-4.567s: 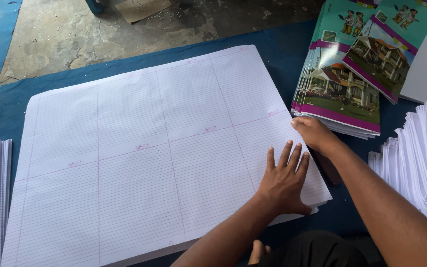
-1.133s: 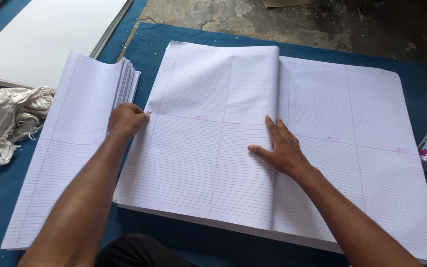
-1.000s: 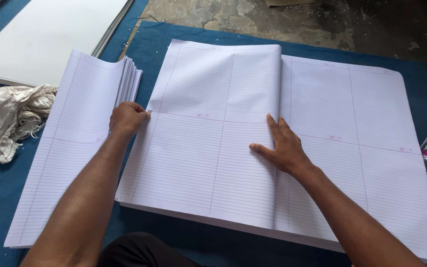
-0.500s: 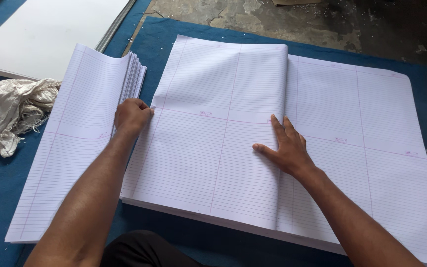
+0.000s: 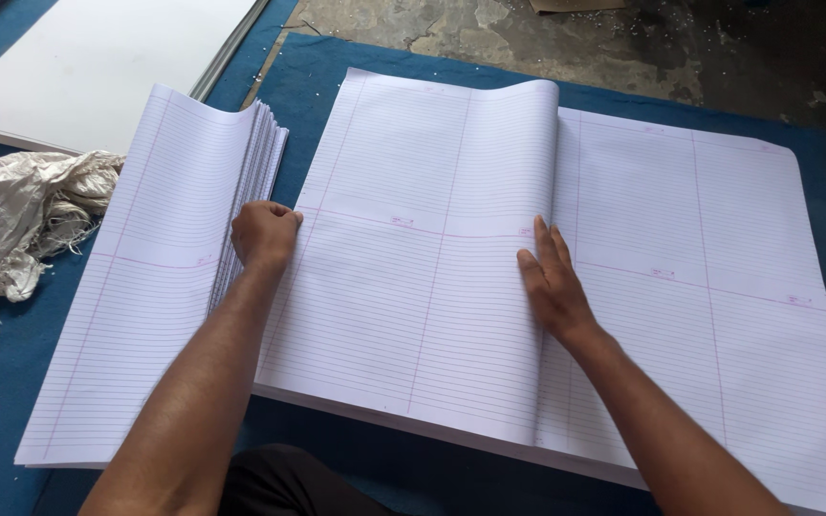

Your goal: The person folds a stack of lined papers in half and presses the crease with a wooden block. They repeat this process for multiple sheets, stacking the folded papers to the side.

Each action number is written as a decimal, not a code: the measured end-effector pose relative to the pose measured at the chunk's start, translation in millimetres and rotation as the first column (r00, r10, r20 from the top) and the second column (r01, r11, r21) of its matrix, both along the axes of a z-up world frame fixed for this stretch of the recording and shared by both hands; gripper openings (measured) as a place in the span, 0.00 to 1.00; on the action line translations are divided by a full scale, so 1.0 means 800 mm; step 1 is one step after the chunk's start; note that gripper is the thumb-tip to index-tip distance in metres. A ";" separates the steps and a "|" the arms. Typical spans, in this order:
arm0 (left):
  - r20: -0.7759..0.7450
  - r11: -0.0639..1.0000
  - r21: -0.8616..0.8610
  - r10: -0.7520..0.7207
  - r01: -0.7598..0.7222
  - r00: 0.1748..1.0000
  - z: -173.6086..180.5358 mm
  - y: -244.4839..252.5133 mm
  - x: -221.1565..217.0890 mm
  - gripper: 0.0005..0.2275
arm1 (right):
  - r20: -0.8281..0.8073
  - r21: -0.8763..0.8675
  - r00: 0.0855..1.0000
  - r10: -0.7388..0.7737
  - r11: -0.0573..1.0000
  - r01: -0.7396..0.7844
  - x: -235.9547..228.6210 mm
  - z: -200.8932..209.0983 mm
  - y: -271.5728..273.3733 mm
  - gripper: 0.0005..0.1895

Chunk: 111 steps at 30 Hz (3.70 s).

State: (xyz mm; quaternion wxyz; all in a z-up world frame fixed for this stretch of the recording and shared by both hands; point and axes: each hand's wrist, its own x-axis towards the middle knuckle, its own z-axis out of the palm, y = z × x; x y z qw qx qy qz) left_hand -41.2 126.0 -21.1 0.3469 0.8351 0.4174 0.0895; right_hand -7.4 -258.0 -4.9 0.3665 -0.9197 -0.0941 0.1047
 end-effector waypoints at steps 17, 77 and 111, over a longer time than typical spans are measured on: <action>-0.022 0.998 0.057 -0.040 0.041 0.999 -0.004 0.007 0.006 0.06 | 0.118 -0.321 0.993 0.013 0.947 0.026 -0.003 -0.029 0.026 0.34; -0.603 0.634 -0.001 -0.617 0.773 0.506 0.063 -0.217 0.053 0.51 | 0.209 -0.729 0.765 -0.609 0.424 0.537 -0.018 -0.145 -0.611 0.25; -0.611 0.673 -0.008 -0.589 0.739 0.530 0.079 -0.225 0.047 0.50 | 0.356 -0.436 0.929 -0.104 0.860 0.264 -0.017 0.013 -0.374 0.18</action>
